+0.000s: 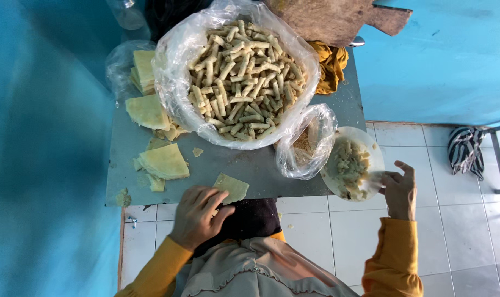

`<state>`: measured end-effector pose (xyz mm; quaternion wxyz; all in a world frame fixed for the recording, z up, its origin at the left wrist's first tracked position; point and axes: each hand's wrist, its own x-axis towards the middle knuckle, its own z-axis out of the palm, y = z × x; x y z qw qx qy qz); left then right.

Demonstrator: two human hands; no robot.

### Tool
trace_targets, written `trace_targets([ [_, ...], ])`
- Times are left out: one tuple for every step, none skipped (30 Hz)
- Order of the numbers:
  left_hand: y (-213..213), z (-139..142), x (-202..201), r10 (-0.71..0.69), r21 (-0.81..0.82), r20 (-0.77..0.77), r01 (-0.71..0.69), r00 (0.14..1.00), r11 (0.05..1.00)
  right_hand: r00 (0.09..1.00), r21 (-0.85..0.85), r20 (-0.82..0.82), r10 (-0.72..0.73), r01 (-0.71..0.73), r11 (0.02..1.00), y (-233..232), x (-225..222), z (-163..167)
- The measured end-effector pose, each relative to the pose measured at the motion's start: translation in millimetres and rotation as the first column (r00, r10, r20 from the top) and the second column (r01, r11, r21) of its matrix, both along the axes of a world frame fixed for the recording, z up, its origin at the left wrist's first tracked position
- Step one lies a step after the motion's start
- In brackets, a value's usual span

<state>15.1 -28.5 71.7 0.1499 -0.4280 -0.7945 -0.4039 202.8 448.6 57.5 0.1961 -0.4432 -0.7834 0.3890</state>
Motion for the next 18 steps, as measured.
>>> trace_targets([
  [9.5, 2.4, 1.3, 0.017, 0.018, 0.049, -0.018, 0.999, 1.000, 0.979, 0.212, 0.201, 0.045, -0.088, 0.973, -3.4, -1.5, 8.2],
  [20.0, 4.4, 3.2, 0.035, 0.035, 0.099, -0.039, 0.994, 0.999, 0.916, 0.391, 0.399, 0.044, -0.213, 0.895, -7.4, -3.6, 19.1],
  [33.6, 5.3, 2.7, 0.018, 0.069, 0.163, -0.029, 0.986, 0.997, 0.925, 0.446, 0.375, 0.056, -0.234, 0.864, -11.6, -8.7, 30.6],
  [50.5, 5.1, 0.2, -0.004, 0.103, 0.225, -0.019, 0.974, 0.994, 0.934, 0.499, 0.352, 0.069, -0.249, 0.830, -15.9, -18.6, 41.1],
  [71.5, 3.8, -3.7, 0.001, 0.109, 0.262, -0.031, 0.965, 0.994, 0.941, 0.551, 0.328, 0.082, -0.261, 0.793, -21.1, -33.3, 48.7],
  [94.0, 2.3, -9.7, 0.007, 0.115, 0.295, -0.043, 0.955, 0.992, 0.954, 0.480, 0.238, 0.182, -0.278, 0.832, -26.4, -51.7, 54.5],
  [115.6, 0.6, -16.1, 0.035, 0.042, 0.280, -0.049, 0.959, 0.998, 0.953, 0.407, 0.135, 0.271, -0.302, 0.862, -31.6, -71.1, 58.5],
  [134.4, -1.5, -21.3, 0.061, -0.029, 0.263, -0.055, 0.963, 0.998, 0.923, 0.377, 0.074, 0.377, -0.376, 0.846, -38.9, -93.4, 57.5],
  [151.1, -4.3, -27.6, 0.081, -0.148, 0.344, -0.031, 0.935, 0.988, 0.878, 0.357, 0.007, 0.478, -0.449, 0.819, -44.7, -117.5, 54.3],
  [165.6, -7.0, -33.9, 0.112, -0.261, 0.420, 0.001, 0.901, 0.965, 0.801, 0.427, -0.037, 0.597, -0.527, 0.735, -51.8, -141.1, 49.4],
  [174.1, -10.6, -37.2, 0.153, -0.370, 0.489, 0.045, 0.859, 0.928, 0.705, 0.495, -0.069, 0.706, -0.590, 0.638, -58.6, -160.8, 44.3],
  [178.8, -14.6, -40.2, 0.154, -0.270, 0.434, -0.035, 0.888, 0.962, 0.751, 0.403, 0.016, 0.660, -0.609, 0.683, -61.3, -174.6, 42.9],
  [181.9, -18.2, -43.5, 0.163, -0.161, 0.377, -0.109, 0.912, 0.981, 0.781, 0.309, 0.108, 0.616, -0.615, 0.725, -62.9, -187.0, 42.7],
  [183.0, -21.6, -45.9, 0.179, -0.044, 0.318, -0.174, 0.931, 0.984, 0.794, 0.216, 0.203, 0.573, -0.607, 0.765, -64.9, -197.8, 45.6],
  [182.1, -24.7, -47.4, 0.185, -0.021, 0.360, -0.190, 0.914, 0.982, 0.770, 0.116, 0.005, 0.638, -0.634, 0.764, -66.1, -205.0, 50.7],
  [179.6, -27.4, -47.6, 0.187, -0.003, 0.406, -0.203, 0.895, 0.979, 0.727, 0.015, -0.197, 0.658, -0.669, 0.743, -65.9, -207.9, 54.5],
  [177.1, -29.6, -47.0, 0.186, 0.012, 0.454, -0.215, 0.871, 0.977, 0.668, -0.081, -0.391, 0.633, -0.710, 0.699, -64.7, -207.4, 56.4],
  [175.5, -30.6, -46.7, 0.185, 0.012, 0.472, -0.216, 0.862, 0.976, 0.673, -0.062, -0.387, 0.630, -0.701, 0.711, -66.8, -205.2, 61.3],
])
